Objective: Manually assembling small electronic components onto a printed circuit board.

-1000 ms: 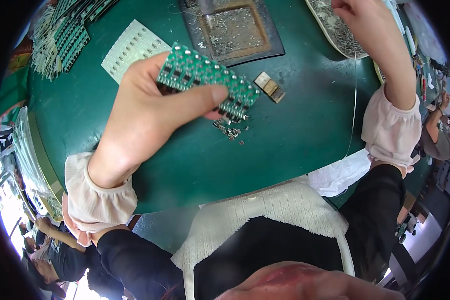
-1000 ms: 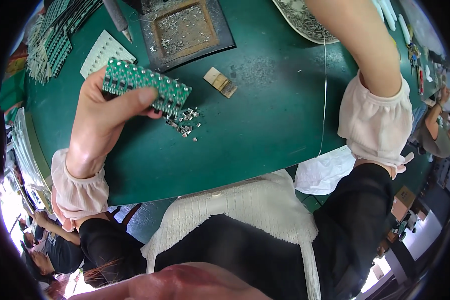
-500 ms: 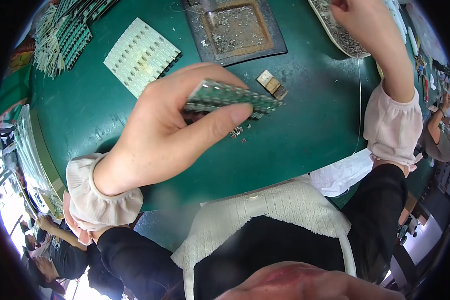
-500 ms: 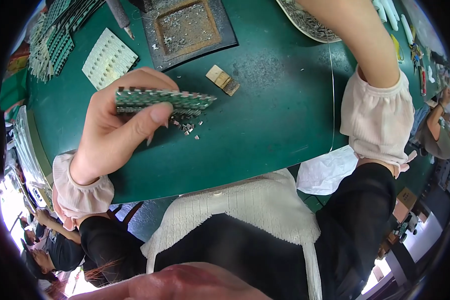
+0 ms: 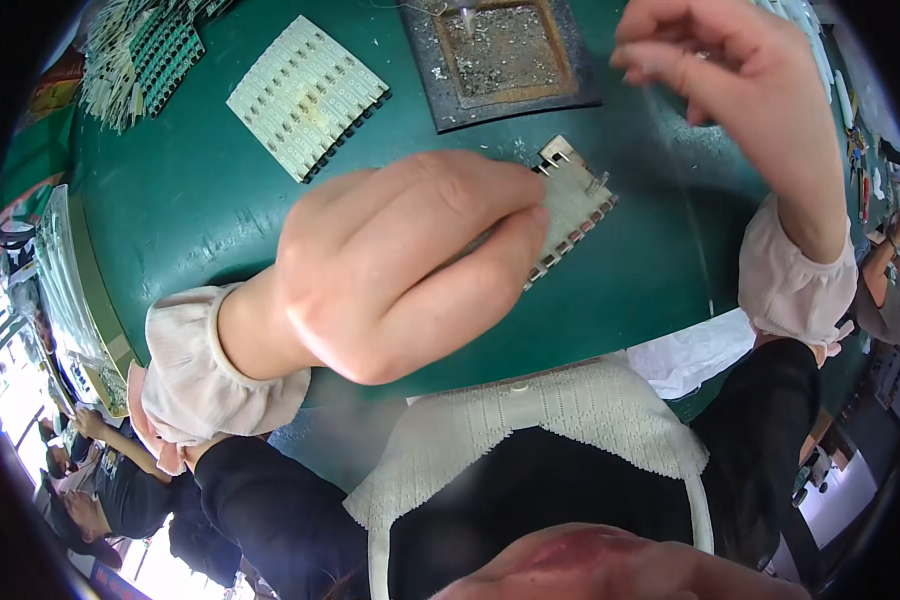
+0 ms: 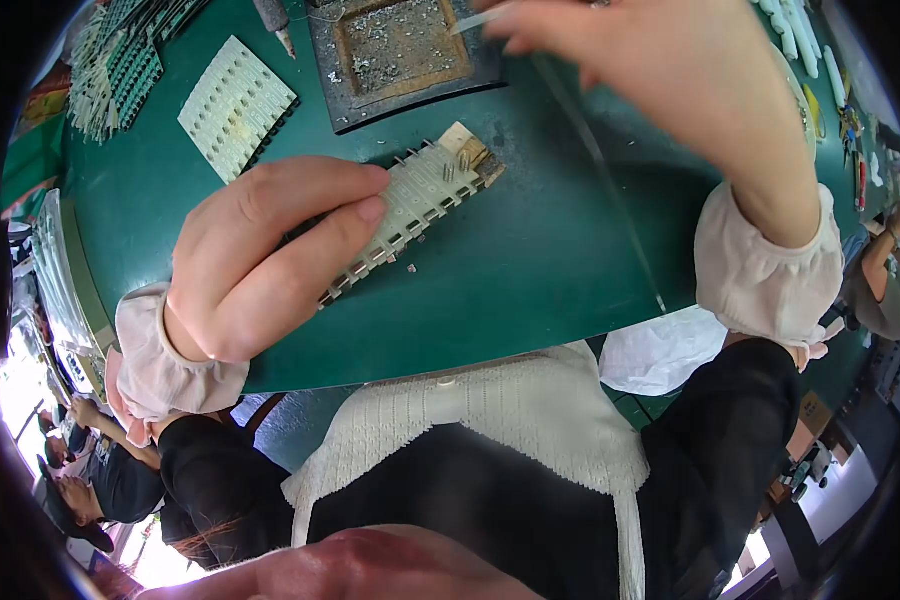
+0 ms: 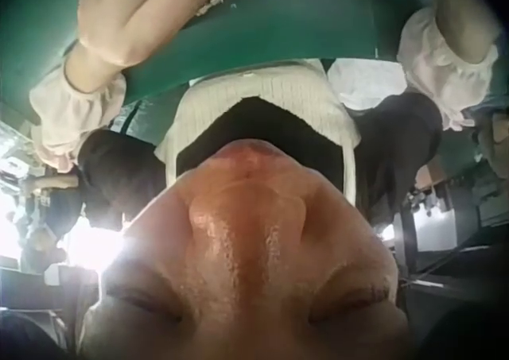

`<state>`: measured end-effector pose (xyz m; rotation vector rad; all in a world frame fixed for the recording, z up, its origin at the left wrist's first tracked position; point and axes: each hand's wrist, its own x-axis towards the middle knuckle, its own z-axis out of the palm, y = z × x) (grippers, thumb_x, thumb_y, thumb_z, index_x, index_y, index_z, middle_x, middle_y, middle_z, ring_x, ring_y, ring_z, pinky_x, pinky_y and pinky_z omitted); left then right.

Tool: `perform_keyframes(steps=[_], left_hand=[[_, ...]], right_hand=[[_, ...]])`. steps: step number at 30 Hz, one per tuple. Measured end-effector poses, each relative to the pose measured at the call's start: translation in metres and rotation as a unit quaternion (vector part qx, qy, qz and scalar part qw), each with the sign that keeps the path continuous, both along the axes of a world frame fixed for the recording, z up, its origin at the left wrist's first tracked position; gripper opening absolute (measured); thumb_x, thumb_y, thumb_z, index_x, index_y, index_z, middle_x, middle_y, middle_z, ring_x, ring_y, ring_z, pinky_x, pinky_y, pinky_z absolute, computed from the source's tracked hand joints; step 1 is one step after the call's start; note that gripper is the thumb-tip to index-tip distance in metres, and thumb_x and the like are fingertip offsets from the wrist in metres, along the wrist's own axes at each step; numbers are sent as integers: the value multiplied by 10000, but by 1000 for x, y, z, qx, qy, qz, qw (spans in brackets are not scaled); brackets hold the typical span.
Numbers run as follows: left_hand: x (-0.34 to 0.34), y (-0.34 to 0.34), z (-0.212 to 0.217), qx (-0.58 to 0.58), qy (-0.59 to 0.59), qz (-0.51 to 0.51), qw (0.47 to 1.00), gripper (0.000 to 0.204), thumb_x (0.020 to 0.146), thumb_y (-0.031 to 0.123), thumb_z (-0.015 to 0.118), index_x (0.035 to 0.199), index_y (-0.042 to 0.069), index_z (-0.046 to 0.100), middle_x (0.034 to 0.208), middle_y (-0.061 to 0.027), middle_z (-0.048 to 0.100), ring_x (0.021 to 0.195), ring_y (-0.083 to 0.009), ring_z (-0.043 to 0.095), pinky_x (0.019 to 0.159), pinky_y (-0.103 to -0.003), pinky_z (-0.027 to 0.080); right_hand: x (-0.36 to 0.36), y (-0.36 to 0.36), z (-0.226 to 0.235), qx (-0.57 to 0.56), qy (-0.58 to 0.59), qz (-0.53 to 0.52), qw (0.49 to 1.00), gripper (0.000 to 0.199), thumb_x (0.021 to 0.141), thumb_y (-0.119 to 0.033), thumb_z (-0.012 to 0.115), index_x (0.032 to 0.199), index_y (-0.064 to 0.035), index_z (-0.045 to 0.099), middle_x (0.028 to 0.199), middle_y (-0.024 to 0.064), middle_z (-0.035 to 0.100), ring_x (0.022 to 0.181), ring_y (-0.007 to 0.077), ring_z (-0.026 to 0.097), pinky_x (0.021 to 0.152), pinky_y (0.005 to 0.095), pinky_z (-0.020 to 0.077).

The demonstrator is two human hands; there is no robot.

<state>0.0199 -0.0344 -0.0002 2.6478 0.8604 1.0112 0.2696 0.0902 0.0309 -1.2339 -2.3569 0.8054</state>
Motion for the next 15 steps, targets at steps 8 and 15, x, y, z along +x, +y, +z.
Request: perform_keyframes(steps=[8, 15], left_hand=[[2, 0, 0, 20, -9, 8, 1000, 329, 711, 11, 733, 1012, -112, 682, 1042, -256, 697, 928, -379, 724, 753, -409, 625], [1, 1, -1, 20, -3, 4, 1000, 343, 705, 22, 729, 1014, -117, 678, 1031, -261, 696, 936, -398, 726, 766, -426, 631]], right_hand=[[-8, -14, 0, -267, 101, 169, 943, 108, 857, 32, 734, 948, -4, 686, 1062, 76, 690, 879, 89, 637, 703, 178, 491], [-10, -13, -6, -306, 127, 211, 920, 114, 844, 27, 741, 933, -10, 680, 1091, 60, 608, 940, 101, 611, 761, 212, 500]])
